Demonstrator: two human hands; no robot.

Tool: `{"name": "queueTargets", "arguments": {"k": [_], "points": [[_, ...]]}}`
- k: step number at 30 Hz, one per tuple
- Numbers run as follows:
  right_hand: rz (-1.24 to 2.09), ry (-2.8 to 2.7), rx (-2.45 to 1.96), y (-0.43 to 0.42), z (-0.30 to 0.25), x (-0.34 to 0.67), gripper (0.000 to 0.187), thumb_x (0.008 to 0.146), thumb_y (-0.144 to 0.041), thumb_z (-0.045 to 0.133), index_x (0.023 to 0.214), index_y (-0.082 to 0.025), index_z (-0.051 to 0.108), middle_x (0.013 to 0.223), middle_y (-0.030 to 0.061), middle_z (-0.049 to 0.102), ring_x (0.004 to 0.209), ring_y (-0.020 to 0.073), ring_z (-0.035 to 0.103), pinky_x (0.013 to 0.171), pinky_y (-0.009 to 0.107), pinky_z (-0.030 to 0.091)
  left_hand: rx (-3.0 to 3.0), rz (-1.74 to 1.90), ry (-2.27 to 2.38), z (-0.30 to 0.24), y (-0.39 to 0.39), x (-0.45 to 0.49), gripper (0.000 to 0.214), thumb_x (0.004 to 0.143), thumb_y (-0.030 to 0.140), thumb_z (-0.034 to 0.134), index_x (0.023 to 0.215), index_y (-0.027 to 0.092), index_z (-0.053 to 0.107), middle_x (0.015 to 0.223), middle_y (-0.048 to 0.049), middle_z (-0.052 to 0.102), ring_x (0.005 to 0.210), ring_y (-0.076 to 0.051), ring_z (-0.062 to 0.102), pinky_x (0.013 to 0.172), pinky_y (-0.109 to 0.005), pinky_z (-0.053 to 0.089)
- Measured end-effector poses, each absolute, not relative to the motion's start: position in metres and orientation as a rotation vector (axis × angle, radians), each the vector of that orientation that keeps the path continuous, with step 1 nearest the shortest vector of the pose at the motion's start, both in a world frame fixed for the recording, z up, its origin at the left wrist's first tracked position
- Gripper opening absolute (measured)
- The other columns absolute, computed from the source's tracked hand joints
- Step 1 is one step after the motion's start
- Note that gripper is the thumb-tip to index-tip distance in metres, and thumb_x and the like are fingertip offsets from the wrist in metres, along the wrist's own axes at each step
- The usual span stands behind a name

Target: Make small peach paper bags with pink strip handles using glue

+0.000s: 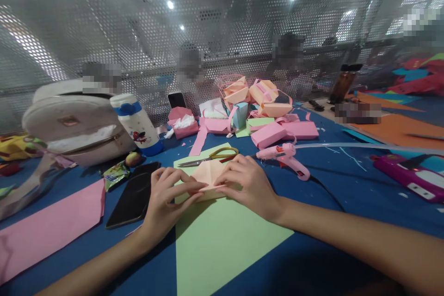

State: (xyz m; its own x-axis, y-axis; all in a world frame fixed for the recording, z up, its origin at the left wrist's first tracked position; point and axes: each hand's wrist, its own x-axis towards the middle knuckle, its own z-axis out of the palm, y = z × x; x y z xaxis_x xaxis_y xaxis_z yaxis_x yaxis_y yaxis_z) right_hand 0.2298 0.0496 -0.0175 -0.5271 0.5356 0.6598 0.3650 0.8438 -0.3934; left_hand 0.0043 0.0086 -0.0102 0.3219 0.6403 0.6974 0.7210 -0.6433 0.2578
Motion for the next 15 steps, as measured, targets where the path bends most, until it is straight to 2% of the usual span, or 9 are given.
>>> {"name": "queueTargets", "arguments": {"k": [9, 15], "points": [[0.334, -2.145, -0.635, 0.0514, -0.0198, 0.2345, 0.013, 0.090, -0.033, 0.069, 0.086, -0.022, 0.075, 0.079, 0.0019, 0.072, 0.081, 0.0200, 0.053, 0.075, 0.034, 0.038, -2.466, -1.167, -1.265, -0.0098, 0.0058, -0.0010, 0.005, 0.086, 0.024, 0.074, 0.086, 0.028, 0.076, 0.072, 0.0028, 0.066, 0.075, -0.017, 0.056, 0.085, -0.039, 0.028], [0.270, -2.154, -0.656, 0.0471, -0.0171, 0.2302, 0.018, 0.093, -0.034, 0.065, 0.082, -0.023, 0.073, 0.077, 0.0014, 0.071, 0.084, 0.0203, 0.055, 0.079, 0.036, 0.035, -2.497, -1.159, -1.229, -0.0076, 0.0046, 0.0032, 0.010, 0.084, 0.017, 0.075, 0.083, 0.027, 0.075, 0.070, 0.0036, 0.067, 0.073, -0.017, 0.056, 0.084, -0.039, 0.028]]}}
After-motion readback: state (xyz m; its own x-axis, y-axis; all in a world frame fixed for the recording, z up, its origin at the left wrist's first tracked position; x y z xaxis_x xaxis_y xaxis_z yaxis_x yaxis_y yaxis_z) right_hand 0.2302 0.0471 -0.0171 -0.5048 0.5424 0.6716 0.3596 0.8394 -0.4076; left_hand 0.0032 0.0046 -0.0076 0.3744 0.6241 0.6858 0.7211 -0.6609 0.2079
